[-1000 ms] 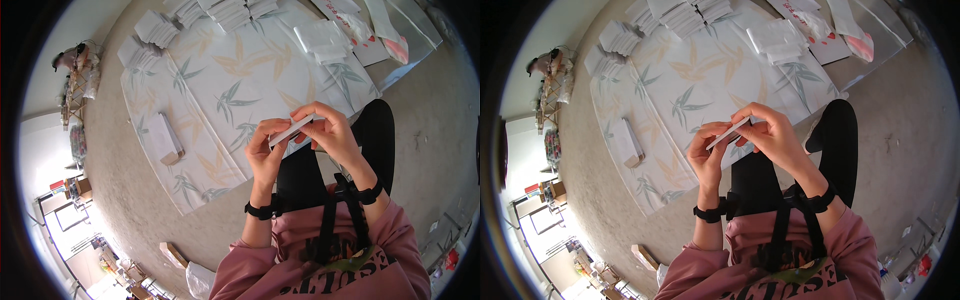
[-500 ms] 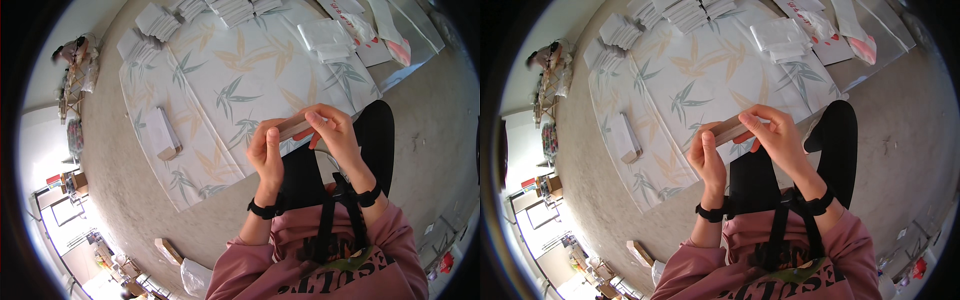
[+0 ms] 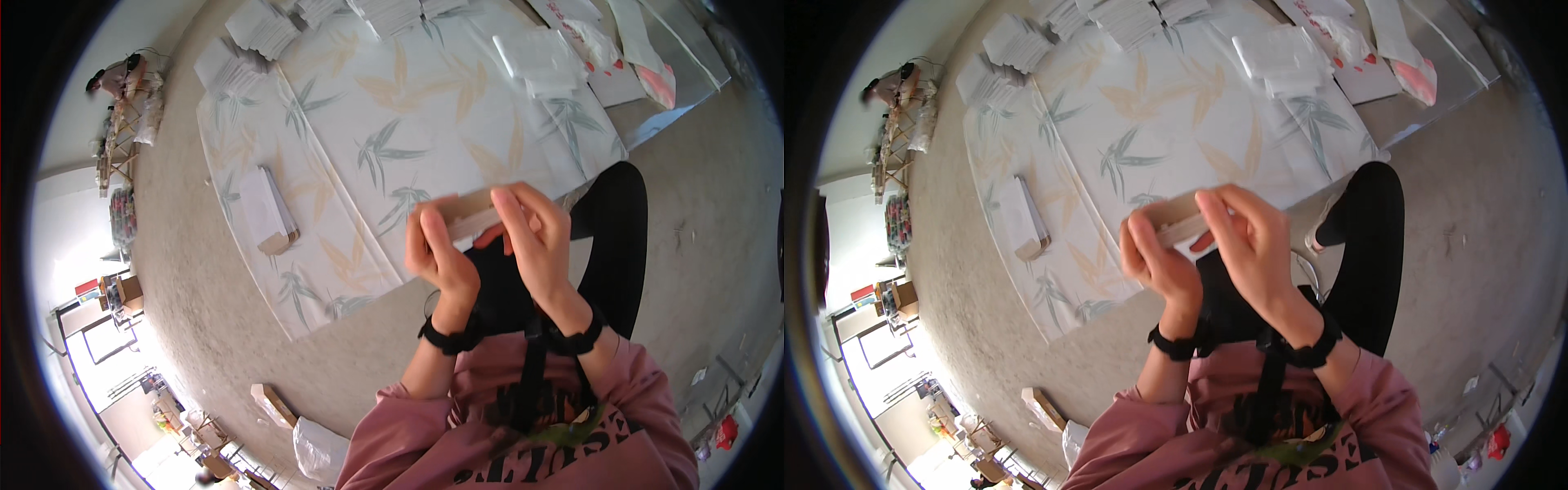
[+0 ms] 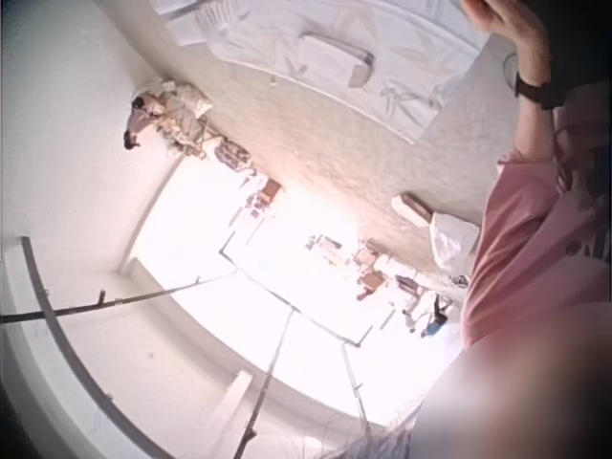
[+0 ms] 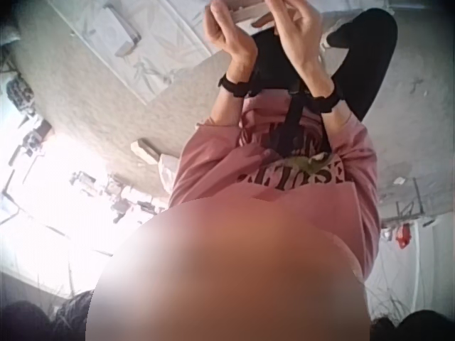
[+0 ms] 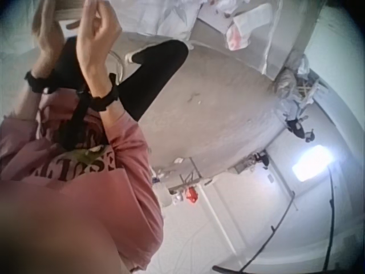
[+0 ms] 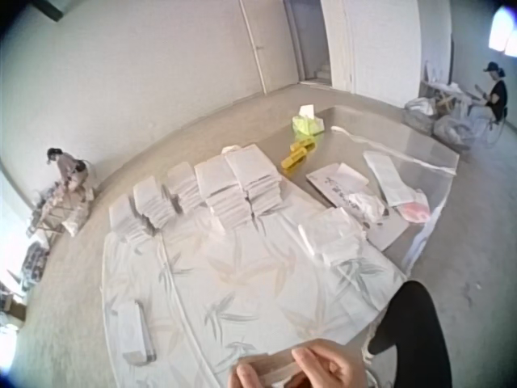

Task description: Packaging and organizing white sheets of material into small paper folders or envelopes.

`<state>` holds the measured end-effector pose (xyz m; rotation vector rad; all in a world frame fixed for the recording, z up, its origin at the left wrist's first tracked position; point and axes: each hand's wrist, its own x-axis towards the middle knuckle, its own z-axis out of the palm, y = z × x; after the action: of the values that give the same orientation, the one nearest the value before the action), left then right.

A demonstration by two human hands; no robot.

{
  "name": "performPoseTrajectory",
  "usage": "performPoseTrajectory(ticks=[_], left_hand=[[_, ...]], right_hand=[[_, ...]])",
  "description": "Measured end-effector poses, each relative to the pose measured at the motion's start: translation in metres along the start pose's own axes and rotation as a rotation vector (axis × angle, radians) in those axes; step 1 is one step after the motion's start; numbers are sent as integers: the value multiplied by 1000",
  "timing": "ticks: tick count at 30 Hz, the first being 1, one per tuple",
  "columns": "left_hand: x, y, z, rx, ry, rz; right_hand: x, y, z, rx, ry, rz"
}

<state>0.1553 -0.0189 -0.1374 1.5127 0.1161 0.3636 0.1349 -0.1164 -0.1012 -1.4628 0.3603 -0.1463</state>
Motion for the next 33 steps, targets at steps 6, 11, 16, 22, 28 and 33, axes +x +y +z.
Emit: performPoseTrajectory(ticks=[6, 11, 16, 22, 28, 33], left_hand=[[-2, 0, -2, -36, -17, -46], [0, -6, -3, -13, -44, -15], [-3, -6, -8, 19, -73, -23], [3, -12, -21, -7, -198, -77], [9, -18, -44, -287, -381, -169], [6, -2, -44, -220, -373, -313]], right_hand=[[-6, -7, -2, 28, -27, 70], [4, -1, -4, 40, -44, 85], [-3, 1, -3, 39, -33, 72], [3, 6, -10, 120, -118, 103], [7, 4, -18, 348, -205, 239], [0, -1, -33, 425, -233, 403]])
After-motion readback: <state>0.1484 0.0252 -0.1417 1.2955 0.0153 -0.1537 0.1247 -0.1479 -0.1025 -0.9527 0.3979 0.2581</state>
